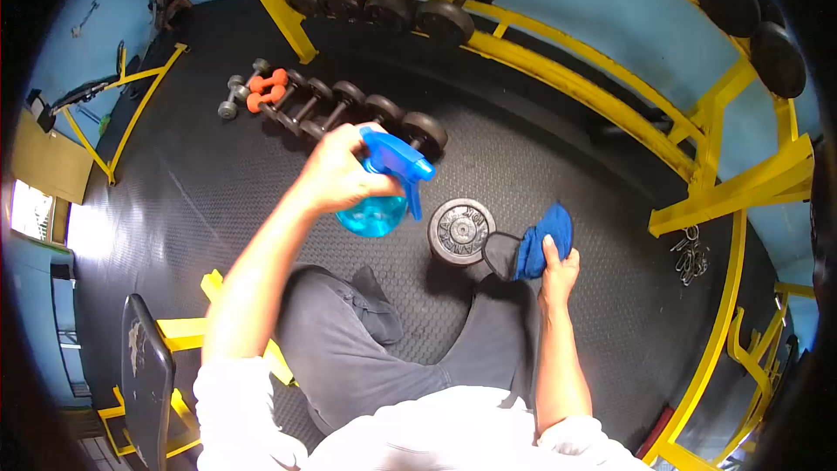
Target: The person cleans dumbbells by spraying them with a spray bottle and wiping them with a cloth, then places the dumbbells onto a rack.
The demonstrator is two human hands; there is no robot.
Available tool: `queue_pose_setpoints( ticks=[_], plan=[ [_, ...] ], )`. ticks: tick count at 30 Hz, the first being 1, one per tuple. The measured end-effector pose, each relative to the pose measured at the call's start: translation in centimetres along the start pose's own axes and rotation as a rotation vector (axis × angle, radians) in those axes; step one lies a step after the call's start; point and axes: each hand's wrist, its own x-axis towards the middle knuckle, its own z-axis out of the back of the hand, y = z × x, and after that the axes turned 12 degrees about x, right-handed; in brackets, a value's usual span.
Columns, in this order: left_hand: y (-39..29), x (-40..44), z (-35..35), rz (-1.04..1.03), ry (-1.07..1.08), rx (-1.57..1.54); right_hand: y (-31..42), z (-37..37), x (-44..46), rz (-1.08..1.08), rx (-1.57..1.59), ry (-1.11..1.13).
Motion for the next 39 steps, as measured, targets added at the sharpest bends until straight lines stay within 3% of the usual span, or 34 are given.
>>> queue_pose_setpoints(
  ticks=[1,3,7,9,11,15,17,19,21,22,24,25,27,29,30,31,36,39],
  plan=[
    [-0.4,-0.2,-1.1,0.045,0.063,-0.326,0.7,0.4,-0.3,-0.067,0.026,0.027],
    [-1.2,-0.4,-2.8,0.034,0.029,-0.329,2.7,0.4,-1.2,-0.125,0.057,0.021],
    [-1.4,-0.3,-7.0,0.125,0.067,-0.504,4.9,-3.3,-4.9,-0.241,0.182,0.245],
    [-3.8,-0.9,-7.4,0.074,0.05,-0.396,3.9,-5.4,-6.3,-0.212,0.205,0.29],
    [-3.2,-1.4,-8.4,0.218,0.005,-0.354,4.6,-8.0,-8.2,-0.237,0.203,0.312],
    [-2.5,-2.0,-9.3,0.147,0.192,-0.146,0.4,-10.8,-9.2,-0.055,0.082,0.318],
    [-3.4,-3.0,-9.0,-0.017,0.204,-0.118,-0.1,-11.5,-8.8,-0.087,0.153,0.379],
    [-3.9,-3.2,-8.7,-0.108,0.267,-0.022,2.4,-11.3,-8.4,-0.305,-0.045,0.493],
    [-4.4,-2.4,-8.3,-0.141,0.416,0.006,1.9,-12.1,-8.7,-0.316,0.243,0.542],
    [-4.1,-2.3,-8.1,-0.145,0.435,0.01,1.6,-12.3,-9.0,-0.277,0.213,0.584],
    [-3.6,-2.0,-7.6,-0.194,0.438,0.081,0.9,-12.4,-8.7,-0.349,0.264,0.549],
    [-2.7,-2.1,-8.4,-0.215,0.332,-0.097,1.5,-12.8,-8.2,-0.407,0.301,0.523],
    [-0.9,-1.9,-10.0,-0.279,0.221,-0.18,2.1,-10.5,-7.4,-0.281,-0.077,0.493],
    [0.2,-1.7,-9.7,0.021,0.509,-0.188,-2.2,-7.4,-6.7,-0.026,-0.339,0.132],
    [0.7,-1.6,-10.5,-0.015,0.454,-0.129,-2.0,-5.2,-5.9,-0.148,-0.281,0.091],
    [1.0,-1.7,-10.1,0.127,0.602,-0.035,-2.4,-2.8,-5.2,-0.132,-0.263,0.019],
    [2.9,-3.0,-12.3,0.24,0.665,0.209,1.0,4.1,-4.2,-0.147,-0.072,-0.275],
    [2.7,-3.2,-12.8,0.172,0.648,0.209,2.0,5.3,-3.9,-0.157,-0.127,-0.206]
  ],
)
